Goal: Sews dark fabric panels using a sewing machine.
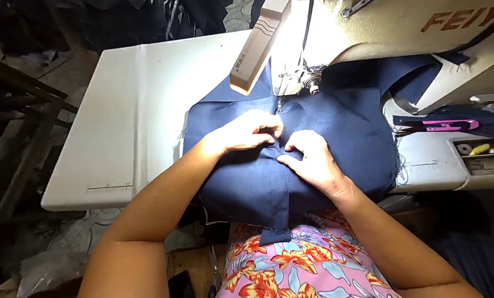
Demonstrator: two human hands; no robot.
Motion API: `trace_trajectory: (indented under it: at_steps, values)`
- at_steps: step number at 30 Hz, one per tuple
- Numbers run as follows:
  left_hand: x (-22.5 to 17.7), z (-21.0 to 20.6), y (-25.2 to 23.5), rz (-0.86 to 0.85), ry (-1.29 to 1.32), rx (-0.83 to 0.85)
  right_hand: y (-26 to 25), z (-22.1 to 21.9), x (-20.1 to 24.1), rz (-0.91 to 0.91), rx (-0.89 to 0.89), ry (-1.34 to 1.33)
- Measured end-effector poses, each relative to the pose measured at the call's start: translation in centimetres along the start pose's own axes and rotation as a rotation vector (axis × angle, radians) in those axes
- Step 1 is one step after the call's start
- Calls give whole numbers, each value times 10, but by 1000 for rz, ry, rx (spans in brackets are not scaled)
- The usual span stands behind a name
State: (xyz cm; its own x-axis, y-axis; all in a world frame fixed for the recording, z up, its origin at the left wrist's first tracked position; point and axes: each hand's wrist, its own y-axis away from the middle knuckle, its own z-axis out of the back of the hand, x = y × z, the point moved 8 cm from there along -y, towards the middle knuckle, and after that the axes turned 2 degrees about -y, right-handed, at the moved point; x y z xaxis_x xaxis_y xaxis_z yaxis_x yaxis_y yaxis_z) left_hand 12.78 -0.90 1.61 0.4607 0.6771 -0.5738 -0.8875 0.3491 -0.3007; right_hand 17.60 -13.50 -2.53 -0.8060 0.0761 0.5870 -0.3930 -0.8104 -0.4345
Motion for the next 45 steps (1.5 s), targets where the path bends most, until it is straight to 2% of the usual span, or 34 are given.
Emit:
trace_trajectory:
  at_steps: [3, 7, 14, 19, 22, 25, 28, 34, 40, 45]
  values:
    - [3, -3, -5, -76, 20, 84, -1, 0, 0, -18, 4, 1]
    - [7, -3, -9, -99, -96, 112, -1, 0, -1, -18, 4, 11]
    - [-4, -6, -12, -97, -387, 32, -20, 3, 13, -85, 79, 170]
    - [-9, -7, -1, -80, -526, -81, -22, -3, 0, -44, -5, 99]
    - [-2, -11, 8, -12, -511, -115, -11, -4, -4, -120, -70, 126]
    - [11, -14, 9, 146, -407, -70, -10, -5, -9, -182, -62, 137]
    - [16, -9, 7, 223, -293, -51, -11, -5, -9, -187, -76, 129]
    - [20, 9, 4, 292, -135, -113, -11, -5, -10, -171, -86, 115]
    - [21, 12, 1, 330, -79, -48, -9, -5, -5, -114, -104, 72]
    - [19, 14, -3, 328, -30, -39, -8, -6, -6, -139, -115, 101]
